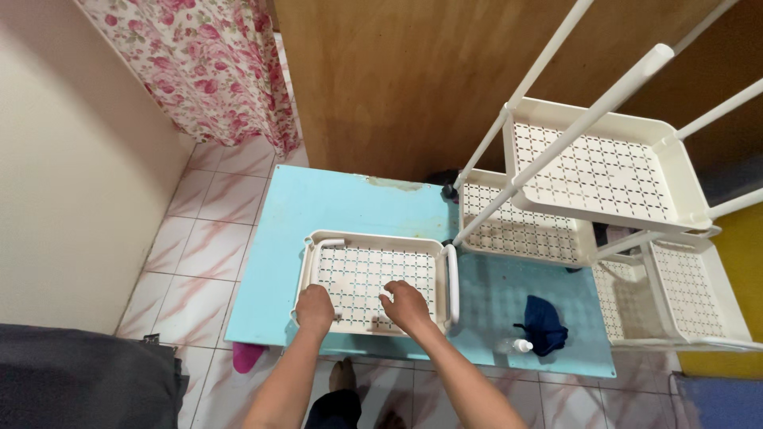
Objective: The person assembles a three-tier white plastic rolling cart by inserting vertical poles into the trays and attaching the top tray with handles. The person secures each component by hand and adjusts the cart's position on a blue table.
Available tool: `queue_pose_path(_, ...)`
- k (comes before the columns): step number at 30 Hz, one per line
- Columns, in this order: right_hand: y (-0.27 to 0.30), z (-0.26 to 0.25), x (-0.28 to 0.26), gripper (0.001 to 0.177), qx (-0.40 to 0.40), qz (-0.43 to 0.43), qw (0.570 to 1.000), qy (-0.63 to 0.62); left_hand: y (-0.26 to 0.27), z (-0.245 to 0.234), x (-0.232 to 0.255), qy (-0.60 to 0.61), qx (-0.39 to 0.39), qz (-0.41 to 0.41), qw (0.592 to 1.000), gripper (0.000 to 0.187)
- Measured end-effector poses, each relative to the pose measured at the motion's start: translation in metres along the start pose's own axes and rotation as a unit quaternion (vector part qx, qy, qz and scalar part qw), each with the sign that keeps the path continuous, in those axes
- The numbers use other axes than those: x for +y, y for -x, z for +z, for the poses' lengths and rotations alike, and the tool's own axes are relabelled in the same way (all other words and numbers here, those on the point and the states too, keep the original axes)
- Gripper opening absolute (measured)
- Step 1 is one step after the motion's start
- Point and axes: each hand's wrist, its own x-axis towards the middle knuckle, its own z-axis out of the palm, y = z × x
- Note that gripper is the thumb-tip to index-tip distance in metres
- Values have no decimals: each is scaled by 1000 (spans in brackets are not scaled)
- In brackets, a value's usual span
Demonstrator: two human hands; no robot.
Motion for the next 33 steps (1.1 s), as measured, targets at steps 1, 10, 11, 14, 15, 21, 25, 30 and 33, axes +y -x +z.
queue_pose_path(1, 2, -1, 2, 31, -2, 9, 1000, -6, 0, -1, 1, 14, -3, -18, 1000, 26)
queue_pose_path(10, 31, -4, 12, 31, 15, -5, 989, -148, 36, -49, 29, 203, 29, -44, 978, 28)
queue_pose_path(11, 33, -5, 10, 32, 17, -13, 985, -170, 49, -54, 35, 239, 57, -21, 969, 30)
queue_pose_path(14, 44, -10, 4, 36, -6, 34, 972, -233, 94, -59, 54, 332, 106, 33, 937, 35)
queue_pose_path(15, 47, -12, 3, 38, -19, 61, 965, -253, 110, -58, 59, 355, 100, 41, 929, 36)
queue_pose_path(21, 78, -18, 3, 38, -111, 94, 879, -454, 185, -25, 78, 365, 167, 162, 901, 31)
queue_pose_path(25, 97, -14, 6, 30, -105, 75, 883, -451, 206, -14, 74, 325, 181, 204, 906, 39)
queue_pose_path(30, 91, -16, -6, 27, -109, 75, 854, -503, 204, -23, 50, 360, 137, 272, 882, 45)
queue_pose_path(33, 84, -16, -25, 28, -100, 82, 869, -477, 184, -29, 26, 349, 150, 300, 875, 39)
